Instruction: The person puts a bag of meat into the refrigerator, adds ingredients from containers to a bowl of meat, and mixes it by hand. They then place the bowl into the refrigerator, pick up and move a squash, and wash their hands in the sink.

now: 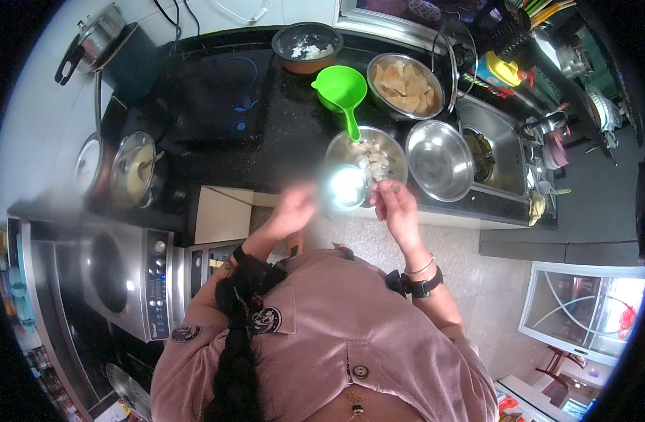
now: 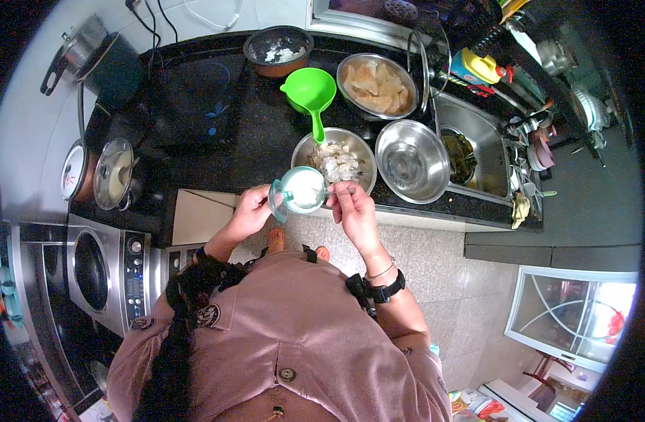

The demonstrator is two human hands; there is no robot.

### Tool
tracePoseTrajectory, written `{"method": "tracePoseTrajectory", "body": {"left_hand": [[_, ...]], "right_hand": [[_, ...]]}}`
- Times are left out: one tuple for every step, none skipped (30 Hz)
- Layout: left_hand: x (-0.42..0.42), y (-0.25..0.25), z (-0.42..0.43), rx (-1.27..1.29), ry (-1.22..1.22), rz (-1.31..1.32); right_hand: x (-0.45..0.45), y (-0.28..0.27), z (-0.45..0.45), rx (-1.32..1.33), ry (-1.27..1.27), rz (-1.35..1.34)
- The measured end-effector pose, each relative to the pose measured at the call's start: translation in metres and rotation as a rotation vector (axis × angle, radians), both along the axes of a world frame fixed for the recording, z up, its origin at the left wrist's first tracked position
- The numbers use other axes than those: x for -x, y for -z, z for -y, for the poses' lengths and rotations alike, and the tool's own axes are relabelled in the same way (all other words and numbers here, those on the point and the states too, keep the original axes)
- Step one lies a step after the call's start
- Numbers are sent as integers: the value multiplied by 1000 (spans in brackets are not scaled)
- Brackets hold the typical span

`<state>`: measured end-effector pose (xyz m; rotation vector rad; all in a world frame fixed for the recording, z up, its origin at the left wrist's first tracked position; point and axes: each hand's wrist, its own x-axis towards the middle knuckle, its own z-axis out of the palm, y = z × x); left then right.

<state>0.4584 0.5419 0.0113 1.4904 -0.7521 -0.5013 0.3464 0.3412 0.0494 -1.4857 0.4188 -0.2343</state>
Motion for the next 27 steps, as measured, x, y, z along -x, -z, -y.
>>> {"method": "tracePoseTrajectory", "body": {"left_hand": [[0,0,0,-3,0,16],[1,1,1,-6,2,31],[1,4,0,-5,0,30],[0,7,0,-21,-2,66],[0,8,-1,-36,-4,101],[-1,8,-2,-35,-6,101],[-1,7,-2,-52,-6,112],[-1,7,-3,-68,-5,123],[-1,7,-2,-68,-7,123],[0,7,-2,-53,-17,120],[1,8,-1,-37,-27,116],[2,7,-1,-37,-27,117],[2,5,-1,-44,-29,105],[3,4,-1,-50,-30,94],[2,7,0,-50,-30,94],[1,11,0,-36,-30,118],[1,13,0,-23,-31,142],[1,14,0,-23,-30,142],[2,14,0,-24,-32,140],[2,14,0,-26,-34,137],[2,13,0,-26,-35,137],[2,13,0,-34,-30,126],[2,12,0,-43,-26,114],[2,8,0,-42,-26,115],[3,3,0,-27,-6,70],[3,0,0,-12,14,25],[4,1,0,-11,14,25]], "right_hand": [[0,1,-1,125,-38,2],[0,2,-2,125,-39,2],[0,2,-3,188,-55,5],[0,2,-4,252,-71,8],[1,3,-4,253,-73,9],[0,4,-4,216,-55,18],[0,4,-4,179,-37,27],[0,5,-3,179,-39,28],[0,7,-2,120,-22,32],[0,8,0,61,-4,36],[1,8,1,61,-5,36],[1,9,1,40,5,27],[1,9,2,19,15,19],[1,8,1,19,15,19],[2,8,-1,96,-11,34],[2,7,-2,172,-37,49],[2,7,-2,173,-36,49],[2,6,-3,187,-42,36],[2,6,-3,200,-47,24],[2,6,-3,200,-47,24],[2,7,-3,218,-45,26],[3,7,-3,235,-43,28],[3,8,-2,236,-44,29],[3,9,-2,216,-40,39],[3,9,-1,197,-36,50],[3,10,0,197,-36,50],[3,10,0,168,-35,46]]}}
